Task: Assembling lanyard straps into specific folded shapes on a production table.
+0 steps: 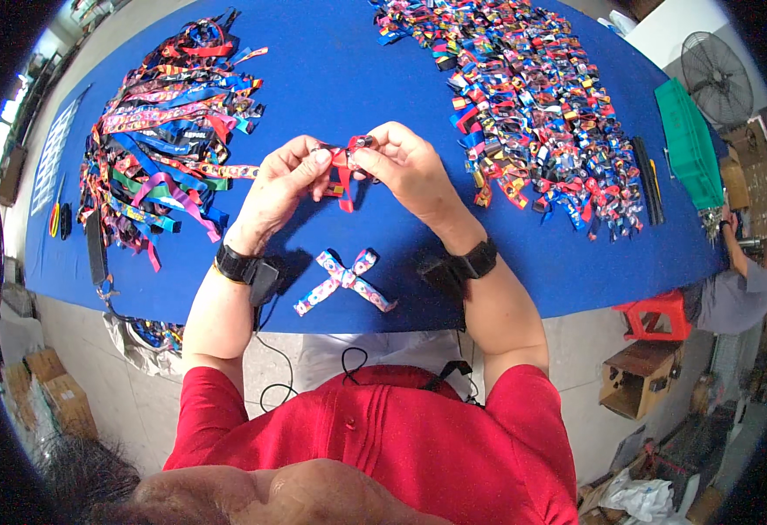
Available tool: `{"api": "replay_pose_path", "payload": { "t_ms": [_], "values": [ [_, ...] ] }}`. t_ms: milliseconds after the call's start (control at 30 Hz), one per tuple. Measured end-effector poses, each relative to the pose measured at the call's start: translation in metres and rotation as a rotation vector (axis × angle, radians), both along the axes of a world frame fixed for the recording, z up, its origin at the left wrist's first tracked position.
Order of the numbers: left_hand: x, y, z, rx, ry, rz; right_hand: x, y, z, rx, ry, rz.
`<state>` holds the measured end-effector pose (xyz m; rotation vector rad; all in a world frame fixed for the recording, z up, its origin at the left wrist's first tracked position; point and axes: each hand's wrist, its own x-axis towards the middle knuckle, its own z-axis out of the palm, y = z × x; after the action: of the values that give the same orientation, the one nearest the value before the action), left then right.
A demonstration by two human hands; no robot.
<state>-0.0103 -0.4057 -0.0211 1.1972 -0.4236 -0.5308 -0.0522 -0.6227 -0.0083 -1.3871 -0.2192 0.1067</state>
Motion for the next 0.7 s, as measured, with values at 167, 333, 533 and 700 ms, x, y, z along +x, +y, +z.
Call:
{"api": "replay_pose_path", "payload": {
  "t_ms": [167, 333, 533, 700],
  "values": [
    [-0.003, -0.005, 0.002, -0.015, 0.003, 0.091, -0.004, 0.009, 0.004, 0.01, 0.073, -0.073],
    [-0.003, -0.01, -0.003, -0.012, -0.192, 0.153, -0.005, 0.008, 0.004, 0.111, 0.148, -0.089],
    [-0.004, -0.004, 0.001, -0.048, -0.124, 0.058, -0.006, 0.012, 0.002, 0.043, 0.137, -0.188],
    [-0.007, -0.007, 0.005, -0.157, -0.279, 0.061, -0.008, 0.015, 0.006, 0.113, 0.127, -0.211]
  ]
}}
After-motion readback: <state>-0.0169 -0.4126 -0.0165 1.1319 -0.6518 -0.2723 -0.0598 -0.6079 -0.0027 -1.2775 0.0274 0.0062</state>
